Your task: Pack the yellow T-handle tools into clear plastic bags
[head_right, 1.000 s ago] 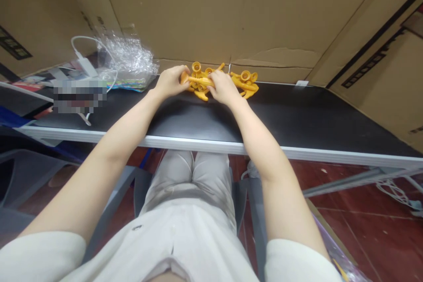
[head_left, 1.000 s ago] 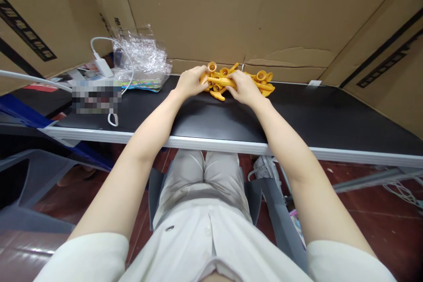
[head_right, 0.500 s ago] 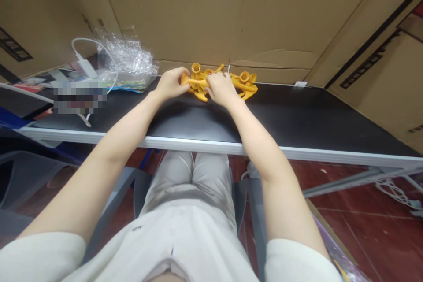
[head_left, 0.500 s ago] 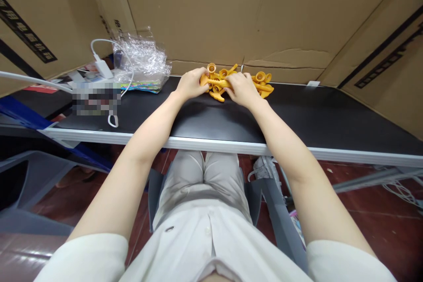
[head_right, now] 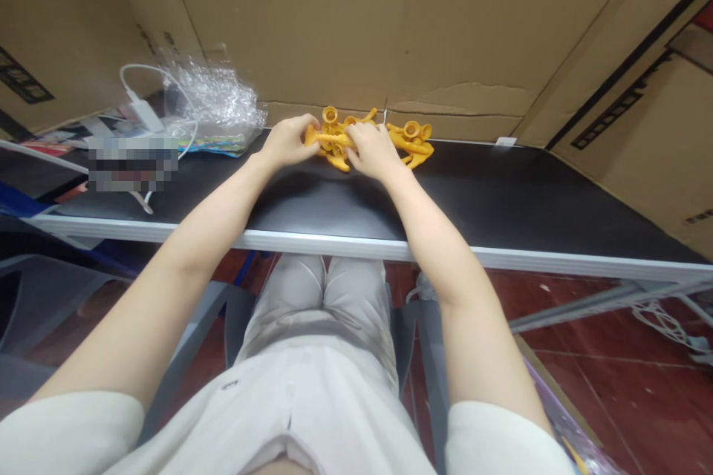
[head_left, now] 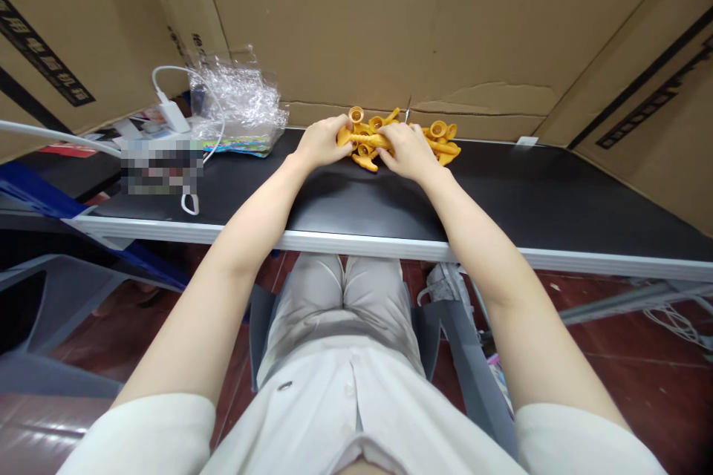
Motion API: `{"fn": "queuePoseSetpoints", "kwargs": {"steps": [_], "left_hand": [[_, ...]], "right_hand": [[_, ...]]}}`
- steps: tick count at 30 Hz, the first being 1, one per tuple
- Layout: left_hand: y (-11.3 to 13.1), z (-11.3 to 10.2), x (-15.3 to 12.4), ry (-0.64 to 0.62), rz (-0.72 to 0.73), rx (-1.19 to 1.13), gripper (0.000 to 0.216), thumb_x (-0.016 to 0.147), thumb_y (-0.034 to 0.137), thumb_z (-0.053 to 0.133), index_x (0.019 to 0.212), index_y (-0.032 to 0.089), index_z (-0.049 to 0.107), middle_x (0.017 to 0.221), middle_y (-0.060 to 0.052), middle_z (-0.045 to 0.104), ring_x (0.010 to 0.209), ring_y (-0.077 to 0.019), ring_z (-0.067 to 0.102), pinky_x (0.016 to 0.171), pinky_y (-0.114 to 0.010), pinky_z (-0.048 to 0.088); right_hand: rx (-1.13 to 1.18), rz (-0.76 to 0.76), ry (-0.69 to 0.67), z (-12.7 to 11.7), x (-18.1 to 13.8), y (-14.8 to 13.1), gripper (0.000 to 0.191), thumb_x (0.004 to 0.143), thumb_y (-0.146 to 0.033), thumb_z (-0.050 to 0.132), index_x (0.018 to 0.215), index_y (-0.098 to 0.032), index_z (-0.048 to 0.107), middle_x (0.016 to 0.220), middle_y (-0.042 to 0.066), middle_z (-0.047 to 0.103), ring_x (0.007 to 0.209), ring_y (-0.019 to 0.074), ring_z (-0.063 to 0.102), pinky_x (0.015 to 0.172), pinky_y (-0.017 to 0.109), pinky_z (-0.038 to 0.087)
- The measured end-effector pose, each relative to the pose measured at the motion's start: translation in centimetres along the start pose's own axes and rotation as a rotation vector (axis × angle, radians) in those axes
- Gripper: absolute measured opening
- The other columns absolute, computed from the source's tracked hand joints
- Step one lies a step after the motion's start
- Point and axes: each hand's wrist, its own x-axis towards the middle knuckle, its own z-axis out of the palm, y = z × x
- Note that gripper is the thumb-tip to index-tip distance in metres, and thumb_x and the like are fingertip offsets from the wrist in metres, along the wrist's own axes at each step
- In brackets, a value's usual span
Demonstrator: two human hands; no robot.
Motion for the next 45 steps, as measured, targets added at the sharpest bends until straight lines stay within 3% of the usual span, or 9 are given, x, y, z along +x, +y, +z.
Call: {"fn": "queuePoseSetpoints", "kwargs": {"steps": [8, 16, 22, 26, 32, 39, 42, 45], "left_hand": [[-0.3, 0.3, 0.4, -0.049, -0.072, 0.105, 0.048, 0.096, 0.028, 0.061, 0.142, 0.024, 0.073, 0.113, -0.011, 0.083, 0.121, -0.0356, 0.076, 0.104, -0.041, 0.055], [-3.8, 0.2, 0.3, -0.051, -0.331, 0.098, 0.052, 0.094, 0.022, 0.058, 0.143, 0.023, 0.073, 0.122, -0.016, 0.082, 0.128, -0.0394, 0.071, 0.109, -0.049, 0.055], [-6.1, 0.4, 0.1, -0.168, -0.53, 0.143, 0.049, 0.096, 0.021, 0.058, 0.142, 0.018, 0.075, 0.145, -0.019, 0.074, 0.138, -0.0381, 0.067, 0.117, -0.048, 0.053], [-7.2, 1.4, 0.2, -0.291, -0.577, 0.121, 0.06, 0.1, 0.026, 0.054, 0.158, 0.014, 0.064, 0.163, -0.022, 0.061, 0.147, -0.0379, 0.061, 0.123, -0.05, 0.049], [-5.9, 1.0, 0.0, -0.407, -0.53, 0.167, 0.071, 0.106, 0.033, 0.047, 0.173, 0.012, 0.043, 0.178, -0.023, 0.043, 0.162, -0.0396, 0.046, 0.132, -0.052, 0.041], [-3.4, -0.4, 0.3, -0.4, -0.497, 0.279, 0.067, 0.094, 0.02, 0.059, 0.159, 0.006, 0.06, 0.165, -0.029, 0.055, 0.156, -0.0423, 0.052, 0.127, -0.052, 0.048], [-3.1, -0.3, 0.5, -0.469, -0.492, 0.289, 0.066, 0.089, 0.017, 0.065, 0.154, 0.006, 0.064, 0.156, -0.029, 0.064, 0.148, -0.0418, 0.061, 0.123, -0.049, 0.052], [-3.6, 0.2, 0.5, -0.512, -0.5, 0.303, 0.064, 0.089, 0.018, 0.066, 0.153, 0.006, 0.066, 0.158, -0.029, 0.064, 0.149, -0.0419, 0.061, 0.123, -0.049, 0.053]], "right_hand": [[-0.06, 0.034, 0.049, 0.3, 0.4, 0.3, 0.04, 0.103, -0.028, 0.048, 0.139, -0.016, 0.062, 0.133, 0.023, 0.072, 0.132, 0.0454, 0.057, 0.115, 0.069, 0.037], [-0.046, 0.163, 0.122, -0.7, -0.2, 2.2, 0.042, 0.107, -0.035, 0.043, 0.14, -0.018, 0.062, 0.139, 0.024, 0.069, 0.135, 0.0466, 0.057, 0.117, 0.073, 0.036], [0.018, 0.14, 0.121, -0.2, 0.0, 2.8, 0.04, 0.105, -0.037, 0.049, 0.137, -0.019, 0.064, 0.138, 0.023, 0.07, 0.136, 0.0466, 0.057, 0.118, 0.074, 0.037], [0.021, 0.147, 0.101, 0.1, 0.0, 2.8, 0.039, 0.103, -0.033, 0.051, 0.135, -0.018, 0.066, 0.14, 0.023, 0.07, 0.137, 0.0461, 0.058, 0.118, 0.073, 0.038], [0.021, 0.125, 0.096, 0.4, 0.0, 3.0, 0.04, 0.102, -0.034, 0.054, 0.137, -0.018, 0.066, 0.14, 0.023, 0.071, 0.135, 0.0453, 0.059, 0.117, 0.072, 0.04], [0.007, 0.095, 0.099, 0.6, 0.1, 3.1, 0.04, 0.105, -0.04, 0.055, 0.137, -0.02, 0.067, 0.138, 0.022, 0.072, 0.132, 0.0448, 0.061, 0.113, 0.072, 0.045], [0.009, 0.107, 0.087, 0.5, 0.0, 2.8, 0.041, 0.105, -0.039, 0.056, 0.138, -0.02, 0.068, 0.139, 0.023, 0.071, 0.133, 0.0449, 0.061, 0.114, 0.072, 0.045], [0.02, 0.125, 0.068, 0.3, 0.0, 2.5, 0.041, 0.104, -0.038, 0.055, 0.138, -0.019, 0.068, 0.138, 0.023, 0.072, 0.133, 0.0453, 0.061, 0.115, 0.072, 0.044]]}}
